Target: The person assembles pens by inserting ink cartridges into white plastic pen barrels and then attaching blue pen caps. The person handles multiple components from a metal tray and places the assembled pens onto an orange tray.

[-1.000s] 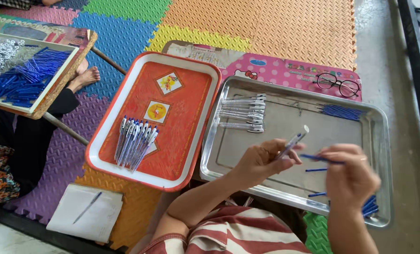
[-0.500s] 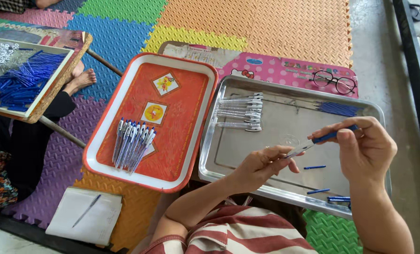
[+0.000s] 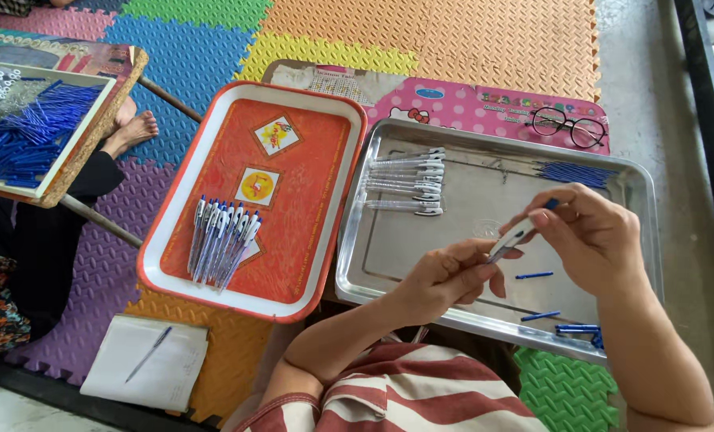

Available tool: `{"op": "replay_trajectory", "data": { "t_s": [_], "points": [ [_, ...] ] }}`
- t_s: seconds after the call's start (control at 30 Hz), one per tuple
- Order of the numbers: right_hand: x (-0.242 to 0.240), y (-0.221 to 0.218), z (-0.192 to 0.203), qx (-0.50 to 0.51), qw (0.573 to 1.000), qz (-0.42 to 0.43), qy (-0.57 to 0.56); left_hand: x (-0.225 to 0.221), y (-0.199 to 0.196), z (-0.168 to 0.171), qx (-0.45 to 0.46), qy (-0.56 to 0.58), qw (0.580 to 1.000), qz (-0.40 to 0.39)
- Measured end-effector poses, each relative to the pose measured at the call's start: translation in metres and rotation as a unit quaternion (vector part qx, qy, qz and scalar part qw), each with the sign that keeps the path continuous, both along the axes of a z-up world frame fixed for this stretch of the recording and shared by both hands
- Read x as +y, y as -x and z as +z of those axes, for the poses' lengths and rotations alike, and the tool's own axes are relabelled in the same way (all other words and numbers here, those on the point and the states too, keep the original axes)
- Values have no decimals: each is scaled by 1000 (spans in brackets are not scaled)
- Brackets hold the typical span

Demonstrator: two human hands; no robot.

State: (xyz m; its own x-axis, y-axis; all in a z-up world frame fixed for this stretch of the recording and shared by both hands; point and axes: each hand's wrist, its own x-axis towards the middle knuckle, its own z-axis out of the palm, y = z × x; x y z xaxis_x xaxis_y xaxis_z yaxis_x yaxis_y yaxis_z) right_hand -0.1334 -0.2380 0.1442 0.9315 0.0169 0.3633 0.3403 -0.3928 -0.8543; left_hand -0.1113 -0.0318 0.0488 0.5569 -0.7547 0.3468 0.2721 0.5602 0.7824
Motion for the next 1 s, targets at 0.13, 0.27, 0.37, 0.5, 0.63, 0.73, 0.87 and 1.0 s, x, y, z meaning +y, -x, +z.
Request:
{"op": "replay_trajectory", "data": {
  "t_s": [0.13, 0.27, 0.37, 0.5, 0.63, 0.73, 0.87, 1.0],
  "points": [
    [4, -2, 6, 21, 1000, -3, 8, -1, -4, -2, 15, 26, 999, -11],
    [9, 5, 4, -78, 996, -14, 49, 1, -3, 2, 20, 39, 999, 6],
    [9, 8, -4, -137, 984, -56, 100, 4, 0, 8, 19, 26, 999, 20],
    [11, 12, -11, -164, 978, -47, 123, 6, 3, 16, 43, 15, 999, 5],
    [6, 11, -23, -176, 978, -31, 108, 7, 3, 19, 42, 26, 999, -2],
    [11, 12, -19, -166, 980, -36, 100, 9, 3, 23, 32, 25, 999, 2],
    [13, 13, -21, -179, 976, -27, 120, 8, 4, 23, 25, 31, 999, 16],
    [14, 13, -26, -183, 974, -12, 130, 3, 3, 17, 13, 40, 999, 26]
  ]
}}
